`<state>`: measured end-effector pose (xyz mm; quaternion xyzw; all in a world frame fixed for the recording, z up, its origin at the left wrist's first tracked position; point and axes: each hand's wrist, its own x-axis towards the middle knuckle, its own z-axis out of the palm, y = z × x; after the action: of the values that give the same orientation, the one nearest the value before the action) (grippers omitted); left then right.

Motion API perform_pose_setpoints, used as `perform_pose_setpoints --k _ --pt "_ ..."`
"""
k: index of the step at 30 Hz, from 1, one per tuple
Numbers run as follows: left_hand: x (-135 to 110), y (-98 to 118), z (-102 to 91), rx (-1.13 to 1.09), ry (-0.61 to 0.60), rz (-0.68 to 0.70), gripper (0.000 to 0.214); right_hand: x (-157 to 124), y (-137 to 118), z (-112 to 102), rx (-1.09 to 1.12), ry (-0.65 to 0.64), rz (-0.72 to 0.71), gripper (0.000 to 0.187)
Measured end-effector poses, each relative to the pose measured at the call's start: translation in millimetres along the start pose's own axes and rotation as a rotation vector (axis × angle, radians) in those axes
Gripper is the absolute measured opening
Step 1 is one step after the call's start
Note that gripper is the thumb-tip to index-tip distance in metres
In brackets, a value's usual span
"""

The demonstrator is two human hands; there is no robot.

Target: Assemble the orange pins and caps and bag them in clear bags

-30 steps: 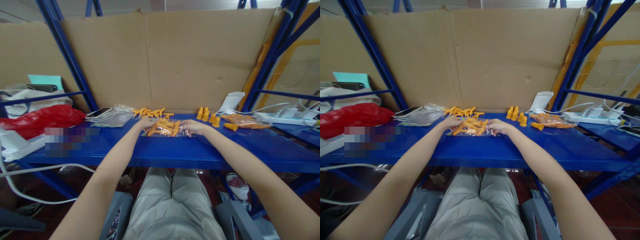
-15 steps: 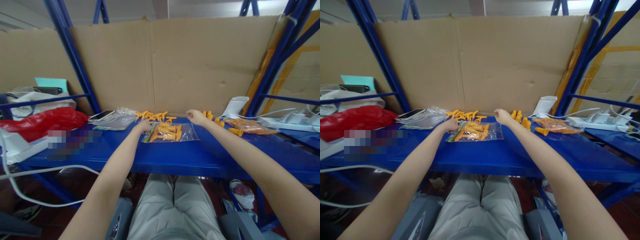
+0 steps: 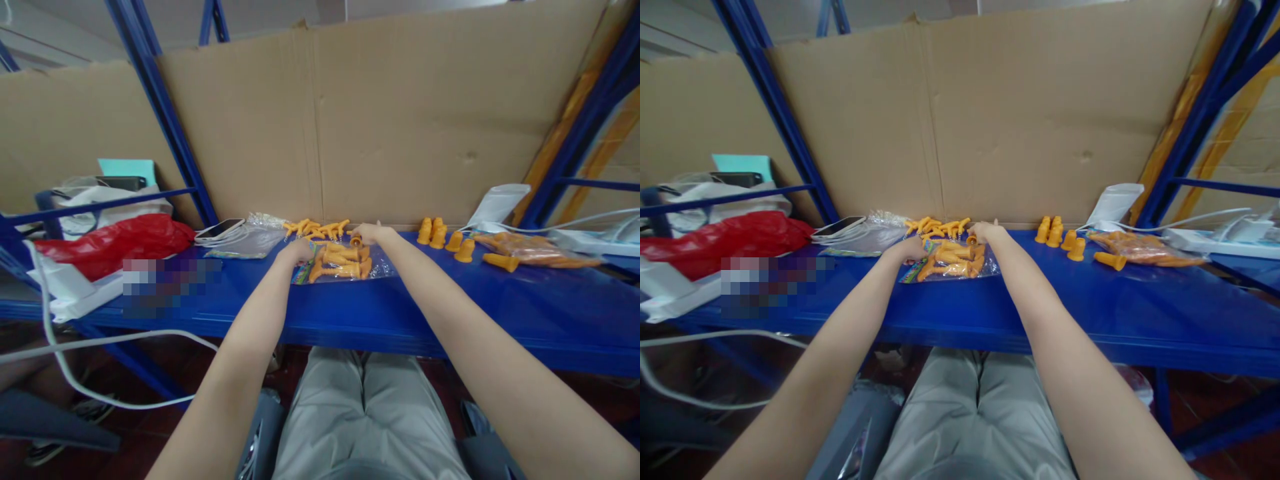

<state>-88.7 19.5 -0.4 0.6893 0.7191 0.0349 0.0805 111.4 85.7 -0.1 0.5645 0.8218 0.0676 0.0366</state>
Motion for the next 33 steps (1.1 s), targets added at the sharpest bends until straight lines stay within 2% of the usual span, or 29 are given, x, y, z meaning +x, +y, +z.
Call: perform_pose_setpoints --k 5,10,14,17,19,21,23,26,28,31,33 --pt "4 1 2.4 0.005 -0.070 -0.051 0.021 -10 11 1 -0.040 0.022 0.084 0.049" --pt "6 3 5.3 -0.102 -0.103 -0.118 0.019 -31 39 -22 0.036 0.218 0.160 0.041" --pt "4 5 5.3 -0.191 -0.122 -0.105 0.020 -44 80 -38 0.003 0.368 0.186 0.025" --pt "0 8 3.6 -0.225 -0.130 -0.085 0.020 -53 114 -31 -0.018 0.389 0.128 0.016" --pt "-1 10 3.2 -0.237 -0.124 -0.089 0.019 -63 125 -20 0.034 0.362 0.066 0.012" --pt "-1 13 4.1 -0.240 -0.107 -0.091 0.020 -76 123 -7 0.116 0.331 0.056 0.008" --pt "-1 15 6.1 -0.234 -0.085 -0.078 0.021 -91 109 2 0.185 0.253 0.065 0.012" --pt "1 18 8.8 -0.208 -0.074 -0.059 0.019 -110 84 6 0.376 0.153 -0.050 0.005" --pt "1 19 9.5 -0.190 -0.068 -0.049 0.019 -118 75 4 0.503 0.161 -0.103 0.003" --pt "-1 20 9.7 -0.168 -0.045 -0.021 0.018 -123 70 2 0.641 0.179 -0.118 0.011" --pt "-2 21 9.5 -0.160 -0.035 -0.003 0.018 -124 67 3 0.693 0.146 -0.130 0.015"
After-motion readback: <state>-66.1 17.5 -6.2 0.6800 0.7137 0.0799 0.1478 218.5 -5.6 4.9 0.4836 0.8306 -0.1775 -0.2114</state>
